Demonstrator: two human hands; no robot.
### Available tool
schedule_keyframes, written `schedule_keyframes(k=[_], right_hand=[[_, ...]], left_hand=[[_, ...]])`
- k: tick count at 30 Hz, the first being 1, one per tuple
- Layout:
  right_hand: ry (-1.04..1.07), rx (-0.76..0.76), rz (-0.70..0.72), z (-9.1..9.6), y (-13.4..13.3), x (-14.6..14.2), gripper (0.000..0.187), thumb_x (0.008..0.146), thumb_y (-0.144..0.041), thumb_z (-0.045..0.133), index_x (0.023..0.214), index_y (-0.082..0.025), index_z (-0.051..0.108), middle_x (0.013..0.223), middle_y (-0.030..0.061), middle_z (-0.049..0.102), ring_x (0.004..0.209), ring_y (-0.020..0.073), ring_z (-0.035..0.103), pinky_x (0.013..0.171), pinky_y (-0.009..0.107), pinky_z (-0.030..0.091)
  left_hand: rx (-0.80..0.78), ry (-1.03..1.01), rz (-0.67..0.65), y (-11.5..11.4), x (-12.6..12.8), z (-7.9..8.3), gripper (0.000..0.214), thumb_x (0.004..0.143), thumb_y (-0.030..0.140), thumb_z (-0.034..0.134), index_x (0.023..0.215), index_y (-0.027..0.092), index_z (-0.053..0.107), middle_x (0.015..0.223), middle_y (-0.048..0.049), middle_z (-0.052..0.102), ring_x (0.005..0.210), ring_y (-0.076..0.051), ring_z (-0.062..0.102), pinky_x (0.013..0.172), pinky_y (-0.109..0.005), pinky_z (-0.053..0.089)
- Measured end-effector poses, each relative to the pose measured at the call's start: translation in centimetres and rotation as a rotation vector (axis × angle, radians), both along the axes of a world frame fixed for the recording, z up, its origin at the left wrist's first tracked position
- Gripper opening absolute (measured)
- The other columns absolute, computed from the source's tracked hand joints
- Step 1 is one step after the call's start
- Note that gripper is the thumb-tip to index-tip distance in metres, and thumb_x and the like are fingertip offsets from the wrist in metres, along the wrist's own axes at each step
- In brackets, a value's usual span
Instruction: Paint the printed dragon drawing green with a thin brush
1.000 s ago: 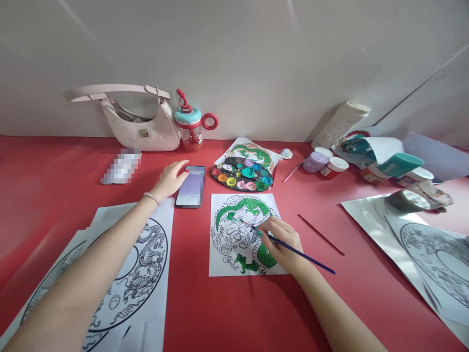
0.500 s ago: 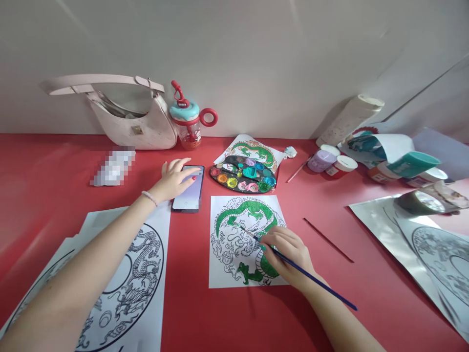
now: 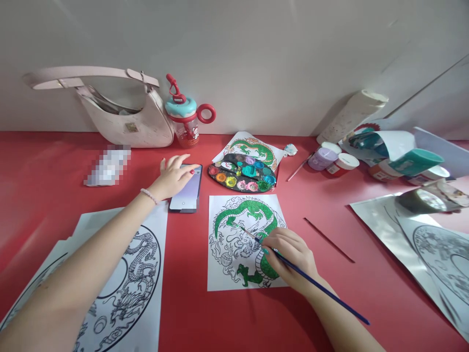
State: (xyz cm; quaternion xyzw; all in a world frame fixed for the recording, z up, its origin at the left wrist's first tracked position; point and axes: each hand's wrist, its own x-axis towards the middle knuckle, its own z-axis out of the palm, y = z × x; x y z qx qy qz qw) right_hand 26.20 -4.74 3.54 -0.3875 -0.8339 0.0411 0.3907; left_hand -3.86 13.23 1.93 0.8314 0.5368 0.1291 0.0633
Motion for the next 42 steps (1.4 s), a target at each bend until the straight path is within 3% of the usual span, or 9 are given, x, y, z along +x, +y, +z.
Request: schedule_keyframes(k=[12, 17, 21, 27, 30, 34, 42], right_hand=[[-0.009, -0.003, -0.004, -0.2, 0.1, 0.0, 0.011, 0.084, -0.010, 0.047, 0.085, -0.018, 0.054, 0.064, 0.0016, 0.059, 0.062, 0.0109, 0.053, 0.058, 0.025, 0.045], [-0.010, -0.006, -0.002, -0.2, 0.1, 0.0, 0.011, 0.083, -0.009, 0.048, 0.085, -0.019, 0.054, 0.064, 0.0017, 0.059, 0.061, 0.0113, 0.054, 0.058, 0.025, 0.045], [-0.012, -0.004, 0.007, -0.1, 0.2, 0.0, 0.011, 0.083, -0.009, 0.048, 0.085, -0.019, 0.054, 0.064, 0.0017, 0.059, 0.061, 0.0116, 0.054, 0.057, 0.025, 0.045], [-0.015, -0.003, -0.013, -0.2, 0.1, -0.1, 0.011, 0.083, -0.009, 0.048, 0.085, -0.019, 0.054, 0.064, 0.0011, 0.059, 0.061, 0.0112, 0.055, 0.057, 0.025, 0.045], [-0.016, -0.001, -0.004, -0.4, 0.1, -0.1, 0.011, 0.083, -0.009, 0.049, 0.086, -0.019, 0.053, 0.065, 0.0015, 0.060, 0.062, 0.0115, 0.055, 0.057, 0.025, 0.045], [-0.006, -0.007, 0.000, -0.5, 0.2, -0.1, 0.011, 0.083, -0.009, 0.048, 0.085, -0.019, 0.054, 0.063, 0.0013, 0.058, 0.061, 0.0112, 0.054, 0.056, 0.025, 0.044], [0.005, -0.017, -0.005, -0.4, 0.2, 0.0, 0.012, 0.083, -0.009, 0.048, 0.084, -0.019, 0.054, 0.065, 0.0020, 0.058, 0.061, 0.0111, 0.054, 0.055, 0.025, 0.044]], left_hand=[[0.014, -0.039, -0.004, -0.2, -0.7, -0.4, 0.045, 0.093, 0.037, 0.024, 0.123, 0.034, 0.057, 0.144, -0.0054, 0.036, 0.134, -0.027, 0.028, 0.110, -0.059, 0.013], [0.036, -0.086, 0.051, 0.4, -1.2, -1.0, 0.045, 0.089, 0.037, 0.031, 0.126, 0.028, 0.055, 0.142, -0.0071, 0.041, 0.131, -0.027, 0.034, 0.111, -0.051, 0.020], [-0.039, -0.178, 0.097, 0.7, -2.3, -0.9, 0.050, 0.085, 0.036, 0.035, 0.132, 0.025, 0.047, 0.141, -0.0060, 0.044, 0.131, -0.025, 0.036, 0.111, -0.045, 0.023], [-0.324, -0.094, -0.012, -1.9, -3.9, 0.6, 0.077, 0.079, 0.043, 0.048, 0.147, 0.024, 0.018, 0.153, -0.0083, 0.024, 0.141, -0.032, 0.018, 0.114, -0.053, 0.014], [-0.377, -0.005, -0.049, -3.7, -4.1, 0.8, 0.085, 0.078, 0.045, 0.051, 0.148, 0.027, 0.007, 0.156, -0.0086, 0.013, 0.143, -0.035, 0.008, 0.112, -0.059, 0.009], [-0.359, -0.004, -0.059, -5.1, -4.0, 0.5, 0.082, 0.082, 0.047, 0.048, 0.148, 0.028, 0.004, 0.156, -0.0113, 0.013, 0.143, -0.035, 0.008, 0.111, -0.061, 0.011], [-0.336, -0.078, -0.033, -5.2, -3.8, 0.0, 0.078, 0.081, 0.043, 0.047, 0.147, 0.028, 0.009, 0.154, -0.0112, 0.017, 0.143, -0.033, 0.012, 0.111, -0.060, 0.014]])
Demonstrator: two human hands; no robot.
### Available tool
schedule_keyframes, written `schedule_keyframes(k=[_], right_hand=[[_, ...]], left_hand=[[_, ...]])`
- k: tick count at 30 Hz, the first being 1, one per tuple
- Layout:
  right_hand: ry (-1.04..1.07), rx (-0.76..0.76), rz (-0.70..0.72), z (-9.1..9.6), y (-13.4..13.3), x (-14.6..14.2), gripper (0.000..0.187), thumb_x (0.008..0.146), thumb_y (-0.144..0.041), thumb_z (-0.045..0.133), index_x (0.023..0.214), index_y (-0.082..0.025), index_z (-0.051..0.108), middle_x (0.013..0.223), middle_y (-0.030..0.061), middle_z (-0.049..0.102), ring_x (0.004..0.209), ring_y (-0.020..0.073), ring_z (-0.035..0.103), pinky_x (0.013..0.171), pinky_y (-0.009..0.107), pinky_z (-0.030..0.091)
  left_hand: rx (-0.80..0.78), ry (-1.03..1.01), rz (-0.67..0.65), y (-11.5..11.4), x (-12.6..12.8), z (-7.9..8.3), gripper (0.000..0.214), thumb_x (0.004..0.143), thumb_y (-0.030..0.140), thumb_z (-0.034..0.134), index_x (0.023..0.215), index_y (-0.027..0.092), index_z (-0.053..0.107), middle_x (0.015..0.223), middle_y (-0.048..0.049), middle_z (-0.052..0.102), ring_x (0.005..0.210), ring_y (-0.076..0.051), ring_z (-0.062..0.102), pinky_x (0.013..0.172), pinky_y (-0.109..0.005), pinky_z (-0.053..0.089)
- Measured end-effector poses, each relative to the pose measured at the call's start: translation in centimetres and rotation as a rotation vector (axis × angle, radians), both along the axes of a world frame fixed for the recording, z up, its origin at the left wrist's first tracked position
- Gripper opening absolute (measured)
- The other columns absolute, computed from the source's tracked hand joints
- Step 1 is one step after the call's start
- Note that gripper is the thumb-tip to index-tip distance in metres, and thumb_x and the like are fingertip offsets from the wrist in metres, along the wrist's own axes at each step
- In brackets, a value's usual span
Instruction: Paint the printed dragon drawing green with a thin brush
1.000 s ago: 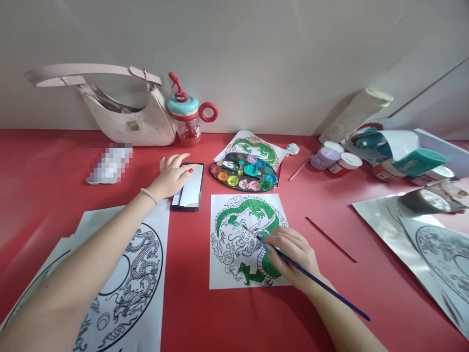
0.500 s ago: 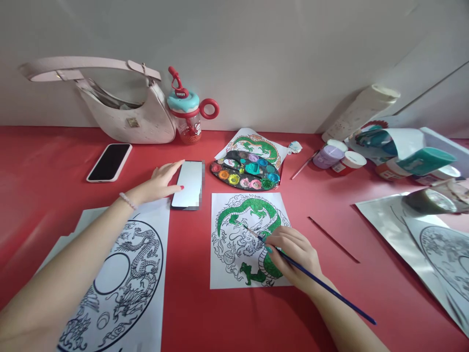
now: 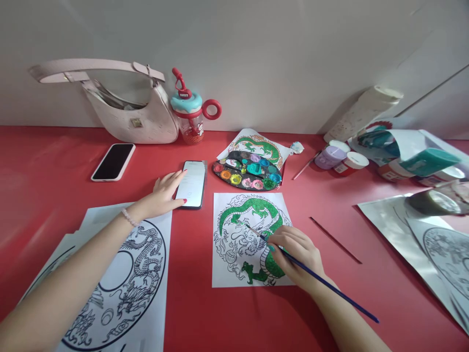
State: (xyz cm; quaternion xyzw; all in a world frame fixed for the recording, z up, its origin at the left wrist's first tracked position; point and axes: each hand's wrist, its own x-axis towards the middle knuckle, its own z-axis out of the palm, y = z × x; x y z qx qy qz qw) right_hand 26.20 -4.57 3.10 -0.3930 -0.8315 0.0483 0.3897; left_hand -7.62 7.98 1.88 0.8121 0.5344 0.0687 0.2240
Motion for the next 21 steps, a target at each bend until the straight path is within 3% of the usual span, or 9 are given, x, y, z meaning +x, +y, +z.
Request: schedule_keyframes(k=[8, 21], right_hand=[[-0.007, -0.002, 0.008, -0.06, -0.09, 0.08, 0.012, 0.083, -0.007, 0.049, 0.086, -0.018, 0.054, 0.066, 0.0021, 0.057, 0.063, 0.0109, 0.053, 0.057, 0.025, 0.044], [0.001, -0.008, 0.014, -0.14, -0.05, -0.01, 0.012, 0.083, -0.008, 0.049, 0.085, -0.018, 0.054, 0.066, 0.0020, 0.057, 0.063, 0.0110, 0.054, 0.057, 0.025, 0.044]], left_hand=[[0.039, -0.015, 0.094, 0.34, -0.05, 0.02, 0.063, 0.082, 0.038, 0.037, 0.143, 0.024, 0.025, 0.149, -0.0081, 0.032, 0.139, -0.029, 0.023, 0.113, -0.054, 0.012], [0.065, 0.000, 0.109, 0.92, -0.08, 0.33, 0.063, 0.082, 0.039, 0.034, 0.142, 0.020, 0.029, 0.148, -0.0076, 0.034, 0.137, -0.027, 0.027, 0.113, -0.046, 0.018]])
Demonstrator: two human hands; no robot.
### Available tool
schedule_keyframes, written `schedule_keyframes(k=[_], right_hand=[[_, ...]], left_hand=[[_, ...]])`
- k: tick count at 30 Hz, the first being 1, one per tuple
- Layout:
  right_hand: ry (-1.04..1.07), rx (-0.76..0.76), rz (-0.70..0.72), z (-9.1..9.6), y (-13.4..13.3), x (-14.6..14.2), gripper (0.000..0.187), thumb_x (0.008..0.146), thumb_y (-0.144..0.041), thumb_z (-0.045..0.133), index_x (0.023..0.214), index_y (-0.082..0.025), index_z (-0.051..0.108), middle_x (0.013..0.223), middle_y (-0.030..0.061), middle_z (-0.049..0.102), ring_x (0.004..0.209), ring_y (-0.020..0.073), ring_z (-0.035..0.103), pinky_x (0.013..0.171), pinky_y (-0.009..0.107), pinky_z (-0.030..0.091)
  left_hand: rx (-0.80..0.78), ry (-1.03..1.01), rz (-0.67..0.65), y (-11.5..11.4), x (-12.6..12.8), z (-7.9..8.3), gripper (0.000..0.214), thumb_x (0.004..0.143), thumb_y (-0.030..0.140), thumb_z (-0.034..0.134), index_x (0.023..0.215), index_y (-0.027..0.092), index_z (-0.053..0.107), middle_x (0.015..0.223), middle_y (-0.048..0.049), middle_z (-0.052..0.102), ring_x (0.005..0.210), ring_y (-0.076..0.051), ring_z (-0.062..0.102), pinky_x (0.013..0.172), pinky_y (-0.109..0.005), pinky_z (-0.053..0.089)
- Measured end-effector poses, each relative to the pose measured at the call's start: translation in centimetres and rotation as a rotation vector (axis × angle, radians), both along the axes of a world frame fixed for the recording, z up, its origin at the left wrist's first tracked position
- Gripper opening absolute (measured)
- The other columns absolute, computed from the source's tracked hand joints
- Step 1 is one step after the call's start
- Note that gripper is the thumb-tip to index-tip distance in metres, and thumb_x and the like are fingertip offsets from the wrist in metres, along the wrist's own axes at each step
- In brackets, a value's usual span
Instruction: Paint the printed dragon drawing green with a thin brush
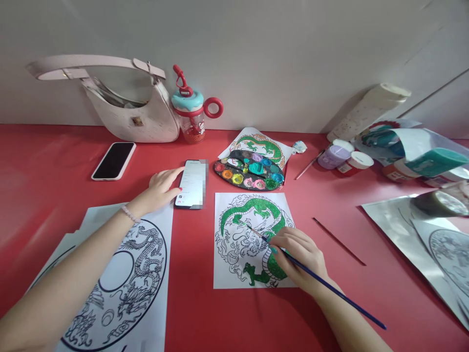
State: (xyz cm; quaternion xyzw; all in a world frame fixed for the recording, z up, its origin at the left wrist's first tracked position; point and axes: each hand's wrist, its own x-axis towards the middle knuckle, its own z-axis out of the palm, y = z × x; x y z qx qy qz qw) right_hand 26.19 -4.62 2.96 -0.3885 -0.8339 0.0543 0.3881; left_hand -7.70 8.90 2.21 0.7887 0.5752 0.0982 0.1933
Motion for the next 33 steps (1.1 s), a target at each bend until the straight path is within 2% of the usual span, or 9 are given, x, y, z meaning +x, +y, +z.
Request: schedule_keyframes(k=[6, 10, 16, 22, 33], right_hand=[[0.001, -0.011, 0.017, -0.3, 0.1, 0.1, 0.013, 0.082, -0.006, 0.050, 0.087, -0.017, 0.053, 0.066, 0.0023, 0.056, 0.063, 0.0111, 0.053, 0.057, 0.025, 0.044], [0.007, -0.011, 0.016, -0.2, 0.2, 0.1, 0.013, 0.082, -0.006, 0.049, 0.087, -0.017, 0.052, 0.066, 0.0020, 0.055, 0.063, 0.0108, 0.052, 0.057, 0.024, 0.044], [-0.005, -0.005, 0.011, -0.1, 0.1, 0.2, 0.012, 0.082, -0.007, 0.049, 0.087, -0.018, 0.053, 0.066, 0.0017, 0.056, 0.063, 0.0105, 0.052, 0.057, 0.025, 0.044], [-0.015, 0.001, 0.007, -0.2, 0.0, 0.2, 0.011, 0.083, -0.007, 0.049, 0.086, -0.018, 0.053, 0.066, 0.0021, 0.056, 0.064, 0.0108, 0.053, 0.057, 0.025, 0.045], [-0.019, 0.006, 0.005, -0.2, 0.1, 0.2, 0.012, 0.083, -0.007, 0.049, 0.087, -0.017, 0.053, 0.067, 0.0020, 0.057, 0.064, 0.0107, 0.053, 0.058, 0.025, 0.045]], left_hand=[[0.107, 0.060, 0.088, 2.5, 0.3, -0.4, 0.053, 0.086, 0.037, 0.026, 0.135, 0.029, 0.043, 0.129, -0.0054, 0.053, 0.122, -0.027, 0.044, 0.105, -0.048, 0.029], [0.103, 0.128, 0.114, 3.7, 0.5, -0.6, 0.050, 0.087, 0.036, 0.027, 0.132, 0.033, 0.047, 0.126, -0.0062, 0.053, 0.120, -0.029, 0.045, 0.101, -0.051, 0.030], [0.079, 0.141, 0.108, 4.0, 0.7, -0.4, 0.050, 0.087, 0.035, 0.026, 0.131, 0.034, 0.048, 0.121, -0.0078, 0.054, 0.119, -0.029, 0.045, 0.099, -0.053, 0.030], [0.074, 0.070, 0.103, 4.0, 0.5, -0.2, 0.051, 0.086, 0.035, 0.024, 0.131, 0.034, 0.048, 0.123, -0.0054, 0.055, 0.120, -0.027, 0.046, 0.103, -0.052, 0.028], [0.091, 0.030, 0.111, 4.1, 0.1, -1.0, 0.050, 0.086, 0.034, 0.025, 0.130, 0.033, 0.049, 0.122, -0.0053, 0.055, 0.120, -0.026, 0.047, 0.104, -0.050, 0.029]])
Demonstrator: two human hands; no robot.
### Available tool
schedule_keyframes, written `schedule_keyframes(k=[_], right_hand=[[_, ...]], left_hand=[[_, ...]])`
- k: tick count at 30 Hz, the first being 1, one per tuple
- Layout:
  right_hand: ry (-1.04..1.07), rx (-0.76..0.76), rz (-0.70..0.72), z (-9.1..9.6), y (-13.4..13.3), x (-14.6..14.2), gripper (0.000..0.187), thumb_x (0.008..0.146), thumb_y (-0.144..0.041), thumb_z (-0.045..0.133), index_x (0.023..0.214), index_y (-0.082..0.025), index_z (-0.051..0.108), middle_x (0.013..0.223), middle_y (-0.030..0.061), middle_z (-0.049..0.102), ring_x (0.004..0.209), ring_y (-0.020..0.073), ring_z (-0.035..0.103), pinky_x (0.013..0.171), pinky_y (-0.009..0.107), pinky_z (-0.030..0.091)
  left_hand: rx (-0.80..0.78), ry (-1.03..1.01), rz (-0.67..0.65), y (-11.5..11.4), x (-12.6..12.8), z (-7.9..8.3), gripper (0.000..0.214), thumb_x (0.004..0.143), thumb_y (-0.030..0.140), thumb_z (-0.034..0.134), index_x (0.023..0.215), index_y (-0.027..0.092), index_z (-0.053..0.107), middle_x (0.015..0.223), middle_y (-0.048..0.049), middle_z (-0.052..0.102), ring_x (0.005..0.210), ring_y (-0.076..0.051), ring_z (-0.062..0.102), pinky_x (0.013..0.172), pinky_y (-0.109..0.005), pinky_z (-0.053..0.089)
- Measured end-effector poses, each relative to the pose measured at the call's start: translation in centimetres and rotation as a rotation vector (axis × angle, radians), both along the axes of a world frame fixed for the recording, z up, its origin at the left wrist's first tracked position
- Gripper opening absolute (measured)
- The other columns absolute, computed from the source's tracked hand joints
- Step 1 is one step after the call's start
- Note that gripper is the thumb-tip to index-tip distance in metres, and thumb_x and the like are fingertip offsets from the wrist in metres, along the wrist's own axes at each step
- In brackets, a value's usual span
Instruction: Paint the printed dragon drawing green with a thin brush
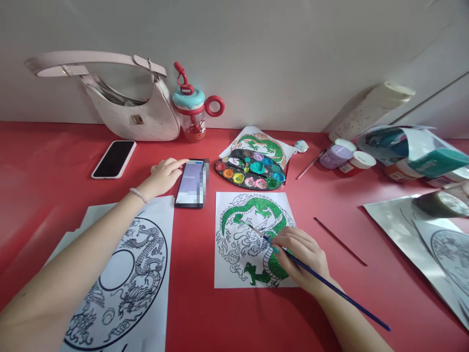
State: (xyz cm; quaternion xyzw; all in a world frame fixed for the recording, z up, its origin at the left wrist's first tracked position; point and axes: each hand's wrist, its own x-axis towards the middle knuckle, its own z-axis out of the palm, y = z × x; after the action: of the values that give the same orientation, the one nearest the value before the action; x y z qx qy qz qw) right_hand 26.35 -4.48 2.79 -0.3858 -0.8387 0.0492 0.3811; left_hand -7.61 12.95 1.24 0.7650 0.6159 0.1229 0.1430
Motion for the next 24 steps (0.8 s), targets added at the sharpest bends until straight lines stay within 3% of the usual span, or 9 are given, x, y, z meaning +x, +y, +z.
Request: schedule_keyframes(k=[12, 18, 24], right_hand=[[0.018, 0.010, -0.023, 0.2, -0.1, -0.2, 0.011, 0.083, -0.008, 0.049, 0.087, -0.017, 0.054, 0.066, 0.0016, 0.056, 0.063, 0.0105, 0.054, 0.057, 0.024, 0.045], [0.020, 0.000, -0.008, 0.3, -0.2, -0.2, 0.013, 0.083, -0.008, 0.048, 0.088, -0.019, 0.053, 0.066, 0.0014, 0.056, 0.063, 0.0109, 0.053, 0.057, 0.025, 0.044], [0.022, 0.007, -0.003, 0.3, -0.3, -0.1, 0.013, 0.083, -0.008, 0.048, 0.088, -0.019, 0.053, 0.066, 0.0018, 0.056, 0.063, 0.0112, 0.053, 0.056, 0.025, 0.044]], left_hand=[[-0.021, -0.077, -0.025, -2.6, 0.4, 1.0, 0.055, 0.083, 0.034, 0.029, 0.134, 0.021, 0.042, 0.133, -0.0080, 0.050, 0.126, -0.025, 0.042, 0.109, -0.046, 0.028], [-0.055, -0.085, -0.044, -4.0, 0.4, 0.5, 0.058, 0.082, 0.038, 0.033, 0.138, 0.019, 0.037, 0.144, -0.0086, 0.040, 0.134, -0.026, 0.033, 0.112, -0.047, 0.023], [0.044, -0.019, -0.062, -2.3, 1.3, 1.1, 0.053, 0.085, 0.036, 0.033, 0.135, 0.023, 0.042, 0.142, -0.0075, 0.042, 0.131, -0.027, 0.037, 0.112, -0.047, 0.025]])
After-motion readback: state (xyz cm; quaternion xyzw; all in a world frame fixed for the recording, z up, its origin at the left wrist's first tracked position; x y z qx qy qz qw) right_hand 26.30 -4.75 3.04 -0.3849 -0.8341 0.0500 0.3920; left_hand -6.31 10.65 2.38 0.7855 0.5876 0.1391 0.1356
